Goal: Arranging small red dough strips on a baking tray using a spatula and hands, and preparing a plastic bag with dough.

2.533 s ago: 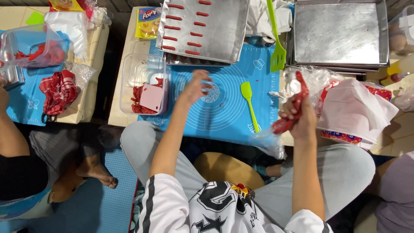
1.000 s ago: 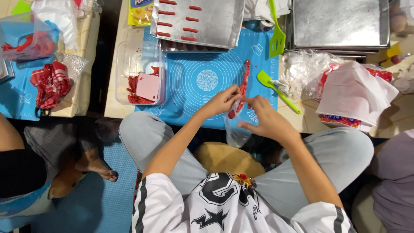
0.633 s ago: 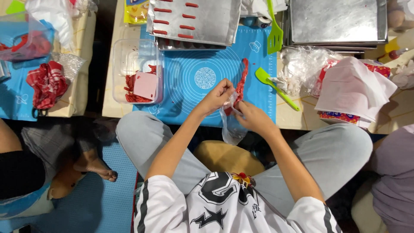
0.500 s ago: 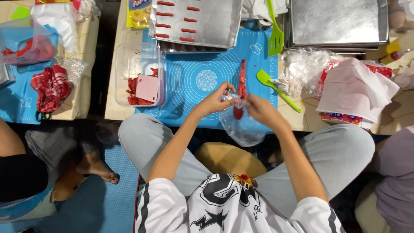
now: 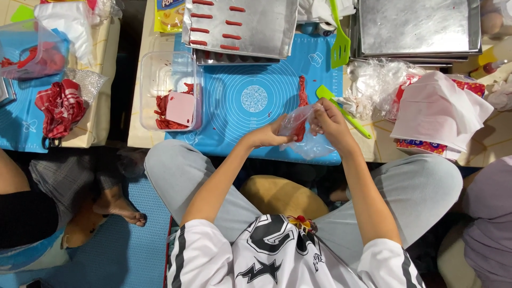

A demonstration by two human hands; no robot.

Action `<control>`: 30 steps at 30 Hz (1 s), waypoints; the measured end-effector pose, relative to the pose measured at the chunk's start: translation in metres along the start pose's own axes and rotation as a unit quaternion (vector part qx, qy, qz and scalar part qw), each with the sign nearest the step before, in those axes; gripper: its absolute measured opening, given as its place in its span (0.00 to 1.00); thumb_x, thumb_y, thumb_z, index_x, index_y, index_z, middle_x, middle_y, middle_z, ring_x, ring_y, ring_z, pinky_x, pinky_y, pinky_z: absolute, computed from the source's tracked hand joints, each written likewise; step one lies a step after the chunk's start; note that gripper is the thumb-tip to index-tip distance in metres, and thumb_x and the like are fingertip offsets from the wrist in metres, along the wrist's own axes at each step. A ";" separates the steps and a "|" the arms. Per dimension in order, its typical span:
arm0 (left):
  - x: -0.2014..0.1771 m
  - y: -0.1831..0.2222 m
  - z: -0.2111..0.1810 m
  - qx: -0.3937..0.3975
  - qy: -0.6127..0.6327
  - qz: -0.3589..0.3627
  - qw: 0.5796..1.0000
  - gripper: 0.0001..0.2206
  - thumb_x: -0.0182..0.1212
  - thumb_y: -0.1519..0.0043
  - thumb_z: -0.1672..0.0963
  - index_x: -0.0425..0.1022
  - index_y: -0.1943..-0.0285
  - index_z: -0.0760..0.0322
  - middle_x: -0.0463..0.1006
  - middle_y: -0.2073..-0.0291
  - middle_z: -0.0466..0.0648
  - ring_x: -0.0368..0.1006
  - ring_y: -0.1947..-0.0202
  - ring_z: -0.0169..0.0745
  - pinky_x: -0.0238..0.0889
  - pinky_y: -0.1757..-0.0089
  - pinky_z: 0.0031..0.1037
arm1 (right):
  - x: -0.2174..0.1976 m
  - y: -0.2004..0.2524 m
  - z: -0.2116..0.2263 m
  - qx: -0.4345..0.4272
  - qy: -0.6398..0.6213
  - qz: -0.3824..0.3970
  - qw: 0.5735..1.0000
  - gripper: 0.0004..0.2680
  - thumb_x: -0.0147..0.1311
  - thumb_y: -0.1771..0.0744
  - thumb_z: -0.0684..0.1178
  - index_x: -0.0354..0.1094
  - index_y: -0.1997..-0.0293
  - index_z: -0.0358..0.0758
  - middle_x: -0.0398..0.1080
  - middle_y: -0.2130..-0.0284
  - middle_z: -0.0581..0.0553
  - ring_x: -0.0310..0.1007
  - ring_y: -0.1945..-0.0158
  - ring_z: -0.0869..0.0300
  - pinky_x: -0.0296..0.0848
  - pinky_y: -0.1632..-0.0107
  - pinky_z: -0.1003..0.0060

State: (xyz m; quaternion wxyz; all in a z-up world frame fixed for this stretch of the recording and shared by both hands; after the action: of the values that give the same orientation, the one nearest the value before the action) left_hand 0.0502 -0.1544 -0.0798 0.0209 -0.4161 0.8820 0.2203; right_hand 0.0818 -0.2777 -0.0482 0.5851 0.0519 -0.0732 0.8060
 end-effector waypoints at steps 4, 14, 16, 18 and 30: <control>-0.002 -0.004 0.004 -0.018 -0.024 0.016 0.999 0.49 0.64 0.44 0.42 0.41 0.21 0.72 0.52 0.28 0.73 0.51 0.28 0.68 0.50 0.34 0.46 | 0.001 -0.001 0.004 0.002 -0.050 0.014 0.999 0.08 0.39 0.26 0.46 0.58 0.61 0.40 0.51 0.80 0.53 0.55 0.83 0.68 0.68 0.76 0.72; -0.022 -0.009 0.034 0.050 0.041 0.058 0.996 0.13 0.56 0.32 0.51 0.74 0.63 0.63 0.80 0.77 0.47 0.78 0.71 0.35 0.72 0.65 0.24 | -0.016 -0.008 0.018 0.014 -0.003 0.008 1.000 0.06 0.43 0.26 0.44 0.57 0.60 0.37 0.50 0.80 0.54 0.55 0.82 0.68 0.64 0.76 0.71; -0.034 -0.002 0.011 0.117 0.057 0.038 0.991 0.10 0.53 0.31 0.54 0.75 0.60 0.64 0.77 0.79 0.45 0.74 0.75 0.33 0.68 0.67 0.23 | -0.026 -0.009 0.018 0.001 0.034 0.010 0.999 0.05 0.45 0.27 0.43 0.58 0.60 0.36 0.51 0.80 0.52 0.55 0.82 0.66 0.64 0.76 0.70; -0.065 0.004 -0.007 0.174 0.190 -0.039 0.966 0.12 0.50 0.28 0.51 0.75 0.55 0.62 0.73 0.79 0.41 0.69 0.78 0.28 0.64 0.70 0.18 | -0.041 -0.010 0.017 -0.021 0.128 -0.004 0.991 0.06 0.49 0.27 0.44 0.60 0.59 0.34 0.59 0.82 0.47 0.61 0.82 0.63 0.66 0.76 0.68; -0.094 0.001 -0.047 0.195 0.422 -0.105 0.879 0.12 0.59 0.33 0.48 0.70 0.54 0.56 0.68 0.64 0.40 0.70 0.58 0.35 0.68 0.48 0.37 | -0.061 -0.039 0.061 -0.085 0.274 -0.012 0.958 0.06 0.48 0.25 0.47 0.66 0.48 0.35 0.68 0.73 0.43 0.65 0.73 0.61 0.65 0.67 0.65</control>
State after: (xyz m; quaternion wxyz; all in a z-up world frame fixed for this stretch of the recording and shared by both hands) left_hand 0.1182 -0.1048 -0.0165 -0.2497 -0.5475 0.7832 -0.1564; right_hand 0.1373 -0.3337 0.0033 0.5943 -0.2203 0.0220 0.7732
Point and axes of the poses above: each hand's wrist, its own y-axis away from the middle knuckle, its own x-axis out of the palm, z = x × y, the point moved 10 cm from there along -y, towards the middle knuckle
